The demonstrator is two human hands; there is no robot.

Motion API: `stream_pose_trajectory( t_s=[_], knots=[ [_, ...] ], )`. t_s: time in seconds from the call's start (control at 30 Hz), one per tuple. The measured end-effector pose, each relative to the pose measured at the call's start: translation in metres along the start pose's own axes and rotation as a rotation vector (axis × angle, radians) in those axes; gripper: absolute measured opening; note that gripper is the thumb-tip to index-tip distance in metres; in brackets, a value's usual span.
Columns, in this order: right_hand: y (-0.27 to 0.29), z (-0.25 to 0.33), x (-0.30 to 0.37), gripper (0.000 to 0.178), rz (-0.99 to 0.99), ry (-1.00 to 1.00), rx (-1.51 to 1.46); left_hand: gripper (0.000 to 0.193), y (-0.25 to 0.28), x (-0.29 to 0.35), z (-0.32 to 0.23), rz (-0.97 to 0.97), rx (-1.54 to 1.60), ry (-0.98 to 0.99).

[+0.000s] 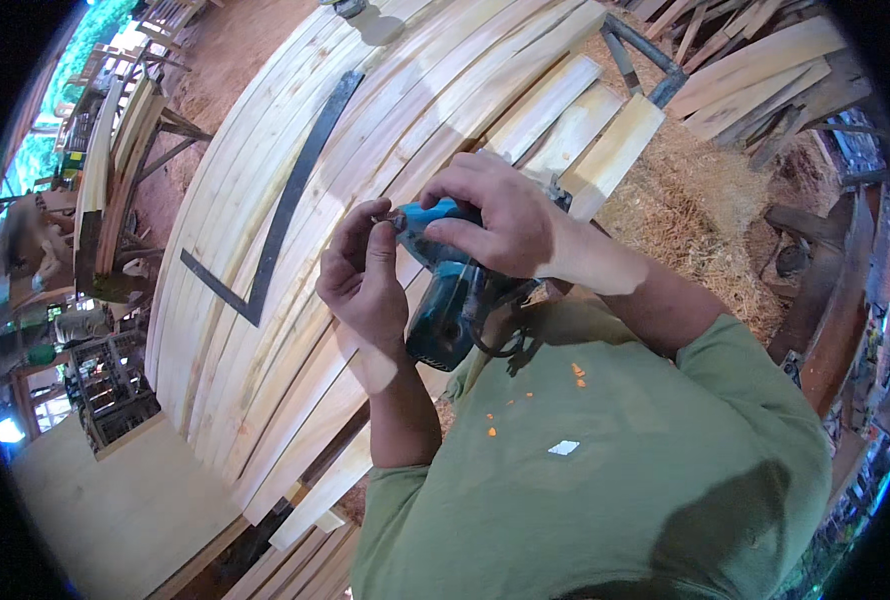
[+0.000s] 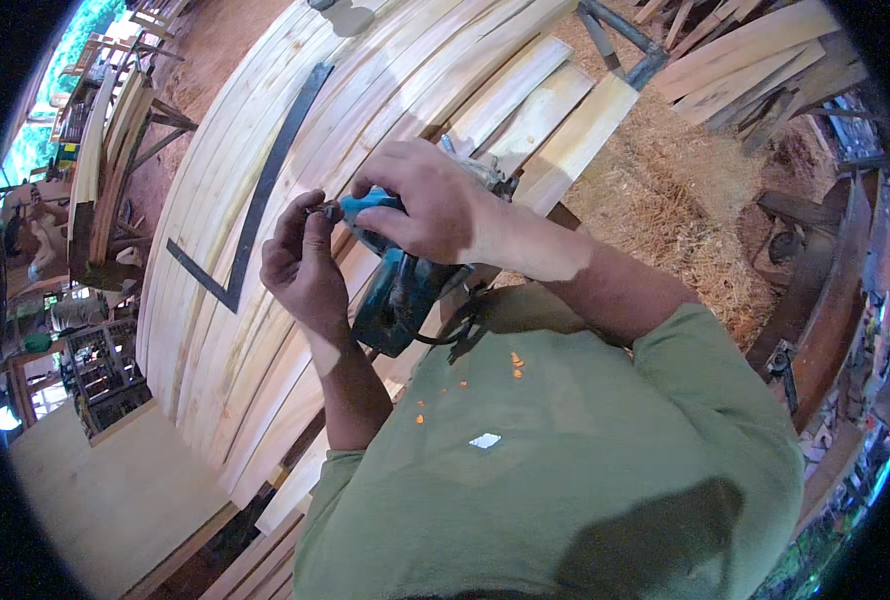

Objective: Maintaining and adjusting a circular saw in a workshop using a spoon and small metal pieces.

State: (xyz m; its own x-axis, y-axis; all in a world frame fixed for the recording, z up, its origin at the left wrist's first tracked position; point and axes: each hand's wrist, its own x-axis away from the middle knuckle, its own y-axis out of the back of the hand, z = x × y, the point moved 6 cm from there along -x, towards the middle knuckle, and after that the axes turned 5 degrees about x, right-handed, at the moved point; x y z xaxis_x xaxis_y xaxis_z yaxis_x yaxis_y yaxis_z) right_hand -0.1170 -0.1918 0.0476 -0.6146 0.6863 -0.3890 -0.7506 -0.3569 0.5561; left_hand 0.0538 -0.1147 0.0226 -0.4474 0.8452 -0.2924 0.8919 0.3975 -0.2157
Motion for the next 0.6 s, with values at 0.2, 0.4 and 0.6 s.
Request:
stream_pose_trajectory(
  t_s=[0.2, 0.4, 0.6],
  knots=[
    [-0.013, 0.004, -0.009, 0.026, -0.009, 0.059, -0.015, 0.021, 0.003, 0.003, -0.013, -0.022, -0.121, -0.032],
    [-0.015, 0.007, -0.011, 0.025, -0.003, 0.065, 0.004, 0.024, 0.005, 0.006, -0.015, -0.03, -0.182, -0.029],
    [-0.013, 0.008, -0.01, 0.02, -0.007, 0.091, 0.022, 0.024, 0.006, 0.008, -0.014, -0.036, -0.205, 0.0]
  ],
)
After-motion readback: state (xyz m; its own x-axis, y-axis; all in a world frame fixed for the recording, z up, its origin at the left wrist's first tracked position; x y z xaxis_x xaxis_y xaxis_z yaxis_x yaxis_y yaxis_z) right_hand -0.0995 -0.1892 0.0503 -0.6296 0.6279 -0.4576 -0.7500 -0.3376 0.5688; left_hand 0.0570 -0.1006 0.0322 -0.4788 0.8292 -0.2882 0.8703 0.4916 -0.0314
